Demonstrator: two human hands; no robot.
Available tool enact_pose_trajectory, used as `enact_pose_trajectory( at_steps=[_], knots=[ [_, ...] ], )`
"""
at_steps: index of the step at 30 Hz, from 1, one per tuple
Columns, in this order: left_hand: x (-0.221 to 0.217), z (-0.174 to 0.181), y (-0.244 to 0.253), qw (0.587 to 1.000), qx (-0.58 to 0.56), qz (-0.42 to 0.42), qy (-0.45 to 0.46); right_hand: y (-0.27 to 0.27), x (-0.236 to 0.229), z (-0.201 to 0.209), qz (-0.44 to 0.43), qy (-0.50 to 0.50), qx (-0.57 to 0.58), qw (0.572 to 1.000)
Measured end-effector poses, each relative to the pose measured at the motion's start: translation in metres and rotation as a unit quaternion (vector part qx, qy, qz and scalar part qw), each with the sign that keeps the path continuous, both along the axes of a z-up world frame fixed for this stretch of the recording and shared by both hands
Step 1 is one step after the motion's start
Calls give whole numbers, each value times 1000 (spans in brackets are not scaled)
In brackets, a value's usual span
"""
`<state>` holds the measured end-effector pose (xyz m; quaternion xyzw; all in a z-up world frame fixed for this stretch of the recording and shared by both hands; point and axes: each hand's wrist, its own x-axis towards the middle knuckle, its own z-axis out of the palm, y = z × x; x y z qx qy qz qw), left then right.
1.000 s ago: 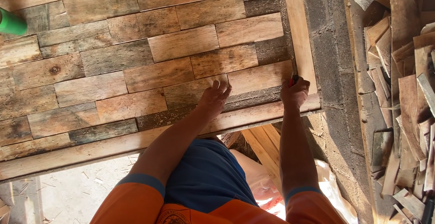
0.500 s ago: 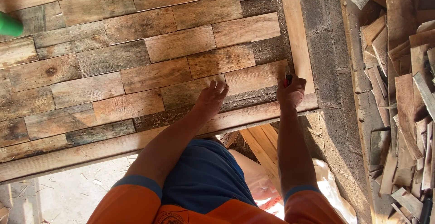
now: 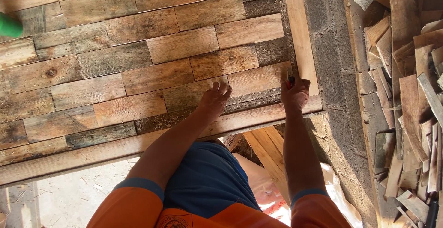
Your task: Fitting and cutting small wood slats to assemble a decorative wood panel.
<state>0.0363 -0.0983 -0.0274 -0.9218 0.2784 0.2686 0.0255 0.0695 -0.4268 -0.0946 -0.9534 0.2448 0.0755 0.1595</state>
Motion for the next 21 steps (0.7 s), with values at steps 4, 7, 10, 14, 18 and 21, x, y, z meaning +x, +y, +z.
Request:
enact_pose_trajectory(
  at_steps=[4, 7, 10, 14, 18, 21],
  knots=[
    [1, 7, 0, 1000, 21, -13, 8, 0, 2, 4, -1, 14, 5, 1000],
    [0, 7, 1, 999, 25, -20, 5, -6, 1, -4, 4, 21, 3, 1000],
    [-1, 2, 2, 1000, 23, -21, -2, -10, 2, -9, 23, -9, -9, 1000],
    [-2, -3, 4, 1000, -2, -7, -16, -6, 5, 3, 18, 6, -2, 1000],
    [-1, -2, 4, 1000, 2, -2, -3, -3, 8, 9, 11, 39, -4, 999],
    [-8, -22, 7, 999, -17, -7, -49, -10, 8, 3, 31, 34, -14, 999]
  ],
)
